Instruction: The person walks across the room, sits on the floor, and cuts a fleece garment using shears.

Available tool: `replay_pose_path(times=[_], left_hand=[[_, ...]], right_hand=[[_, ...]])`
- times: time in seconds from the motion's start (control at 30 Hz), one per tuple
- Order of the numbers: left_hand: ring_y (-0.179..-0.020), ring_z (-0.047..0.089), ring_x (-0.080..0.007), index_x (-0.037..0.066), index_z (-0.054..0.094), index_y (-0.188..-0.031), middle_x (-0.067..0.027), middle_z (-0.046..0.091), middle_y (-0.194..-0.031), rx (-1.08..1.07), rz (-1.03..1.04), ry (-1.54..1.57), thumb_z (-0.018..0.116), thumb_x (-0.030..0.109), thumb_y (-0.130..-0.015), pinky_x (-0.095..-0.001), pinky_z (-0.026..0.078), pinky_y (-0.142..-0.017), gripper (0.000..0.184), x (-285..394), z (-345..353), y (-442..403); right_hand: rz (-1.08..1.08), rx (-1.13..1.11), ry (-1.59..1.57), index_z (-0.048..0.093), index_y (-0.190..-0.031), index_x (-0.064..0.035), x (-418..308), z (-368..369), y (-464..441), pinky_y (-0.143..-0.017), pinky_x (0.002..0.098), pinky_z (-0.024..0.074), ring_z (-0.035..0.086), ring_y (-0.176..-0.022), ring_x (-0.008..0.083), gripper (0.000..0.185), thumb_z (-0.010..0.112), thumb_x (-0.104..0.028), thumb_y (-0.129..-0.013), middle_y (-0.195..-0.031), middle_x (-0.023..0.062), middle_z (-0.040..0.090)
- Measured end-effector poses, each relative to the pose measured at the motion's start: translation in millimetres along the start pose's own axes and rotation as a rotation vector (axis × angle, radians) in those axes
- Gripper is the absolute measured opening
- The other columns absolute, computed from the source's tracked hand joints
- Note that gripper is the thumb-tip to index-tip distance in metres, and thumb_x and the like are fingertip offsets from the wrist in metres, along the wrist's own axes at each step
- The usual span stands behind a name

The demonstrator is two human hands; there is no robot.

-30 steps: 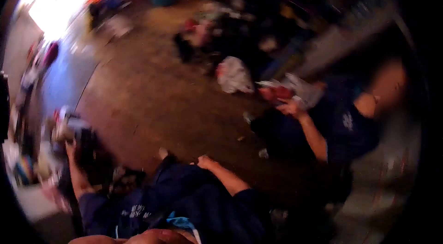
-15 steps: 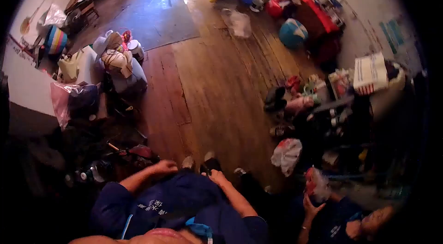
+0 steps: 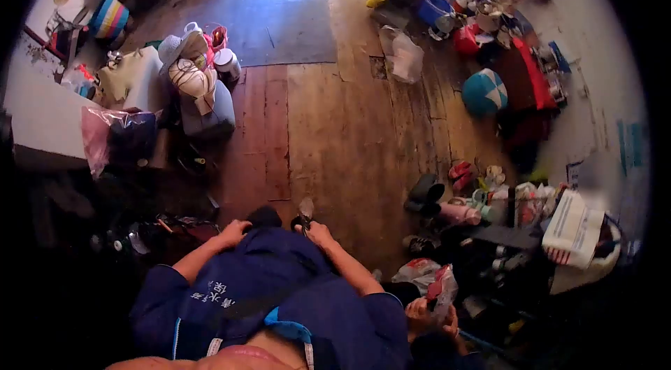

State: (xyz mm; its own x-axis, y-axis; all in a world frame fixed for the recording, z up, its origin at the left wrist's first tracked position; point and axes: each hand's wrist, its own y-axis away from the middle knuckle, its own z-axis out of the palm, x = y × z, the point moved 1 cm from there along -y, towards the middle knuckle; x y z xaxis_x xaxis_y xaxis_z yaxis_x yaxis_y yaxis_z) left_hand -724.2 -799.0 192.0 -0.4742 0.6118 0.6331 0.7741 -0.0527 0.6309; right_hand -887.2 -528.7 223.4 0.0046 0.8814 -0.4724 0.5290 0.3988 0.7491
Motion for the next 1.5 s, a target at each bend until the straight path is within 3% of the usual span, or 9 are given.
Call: replay_pose_path(times=[0.1, 0.33, 0.5, 0.6, 0.67, 0.8, 0.87, 1.2, 1.5], left_hand=[[-0.100, 0.050, -0.0371, 0.012, 0.062, -0.101, -0.0159, 0.056, -0.100, 0.422, 0.061, -0.090, 0.060, 0.032, -0.078, -0.0433, 0.042, -0.088, 0.031, 37, -53, -10], [-0.092, 0.054, -0.0345, 0.016, 0.065, -0.100, -0.0156, 0.057, -0.095, 0.054, 0.180, -0.018, 0.058, 0.034, -0.078, -0.0425, 0.046, -0.081, 0.029, 19, -167, -87], [-0.087, 0.056, -0.0353, 0.012, 0.064, -0.093, -0.0156, 0.060, -0.085, 0.147, 0.202, -0.114, 0.055, 0.029, -0.080, -0.0436, 0.047, -0.077, 0.023, 11, -290, -144], [-0.085, 0.057, -0.0348, 0.008, 0.062, -0.090, -0.0171, 0.060, -0.086, -0.015, 0.173, -0.153, 0.055, 0.028, -0.081, -0.0426, 0.047, -0.074, 0.023, 1, -346, -186], [-0.082, 0.059, -0.0344, 0.006, 0.061, -0.090, -0.0184, 0.061, -0.084, -0.029, 0.183, 0.047, 0.057, 0.026, -0.082, -0.0413, 0.046, -0.072, 0.022, -10, -379, -204], [-0.080, 0.058, -0.0357, 0.004, 0.058, -0.087, -0.0190, 0.060, -0.082, 0.072, 0.117, 0.289, 0.058, 0.025, -0.083, -0.0407, 0.046, -0.070, 0.022, 2, -444, -236], [-0.081, 0.058, -0.0366, 0.004, 0.057, -0.088, -0.0196, 0.060, -0.083, 0.118, 0.089, 0.266, 0.056, 0.025, -0.084, -0.0416, 0.046, -0.071, 0.022, -4, -462, -265], [-0.081, 0.056, -0.0421, 0.007, 0.055, -0.088, -0.0218, 0.059, -0.083, 0.440, -0.020, 0.265, 0.050, 0.029, -0.087, -0.0482, 0.044, -0.067, 0.023, 25, -621, -422], [-0.084, 0.058, -0.0386, 0.011, 0.057, -0.091, -0.0173, 0.061, -0.088, 0.378, -0.041, 0.222, 0.047, 0.036, -0.087, -0.0462, 0.046, -0.070, 0.028, 44, -769, -505]], right_hand=[[0.008, -0.116, 0.093, 0.059, -0.100, 0.0045, -26, -38, -35, -0.087, 0.0443, 0.0431, 0.053, -0.103, 0.0425, 0.077, 0.050, -0.068, -0.074, -0.102, 0.0298, 0.058], [-0.075, -0.218, 0.227, 0.060, -0.102, 0.0034, -80, -84, -158, -0.088, 0.0439, 0.0430, 0.054, -0.104, 0.0414, 0.082, 0.048, -0.072, -0.072, -0.103, 0.0290, 0.058], [0.077, -0.135, 0.271, 0.060, -0.105, 0.0000, -189, -139, -220, -0.087, 0.0433, 0.0442, 0.054, -0.103, 0.0388, 0.076, 0.052, -0.068, -0.072, -0.105, 0.0236, 0.060], [-0.093, -0.030, 0.252, 0.059, -0.101, -0.0026, -227, -165, -265, -0.082, 0.0457, 0.0456, 0.057, -0.095, 0.0412, 0.067, 0.050, -0.063, -0.075, -0.098, 0.0243, 0.060], [-0.014, -0.018, 0.295, 0.058, -0.102, -0.0027, -274, -191, -271, -0.081, 0.0455, 0.0457, 0.057, -0.095, 0.0417, 0.068, 0.047, -0.064, -0.077, -0.097, 0.0258, 0.060], [0.014, -0.061, 0.266, 0.058, -0.103, -0.0025, -315, -227, -314, -0.083, 0.0458, 0.0452, 0.056, -0.097, 0.0422, 0.072, 0.047, -0.068, -0.075, -0.096, 0.0270, 0.060], [0.020, -0.030, 0.244, 0.061, -0.102, -0.0002, -332, -246, -343, -0.081, 0.0445, 0.0455, 0.057, -0.098, 0.0402, 0.080, 0.048, -0.073, -0.071, -0.096, 0.0267, 0.061], [-0.149, -0.021, 0.308, 0.059, -0.091, 0.0004, -467, -410, -521, -0.082, 0.0475, 0.0446, 0.057, -0.095, 0.0422, 0.077, 0.047, -0.073, -0.071, -0.092, 0.0277, 0.061], [-0.141, -0.119, 0.316, 0.063, -0.096, -0.0003, -539, -499, -646, -0.082, 0.0448, 0.0449, 0.057, -0.097, 0.0400, 0.078, 0.047, -0.072, -0.072, -0.095, 0.0256, 0.061]])
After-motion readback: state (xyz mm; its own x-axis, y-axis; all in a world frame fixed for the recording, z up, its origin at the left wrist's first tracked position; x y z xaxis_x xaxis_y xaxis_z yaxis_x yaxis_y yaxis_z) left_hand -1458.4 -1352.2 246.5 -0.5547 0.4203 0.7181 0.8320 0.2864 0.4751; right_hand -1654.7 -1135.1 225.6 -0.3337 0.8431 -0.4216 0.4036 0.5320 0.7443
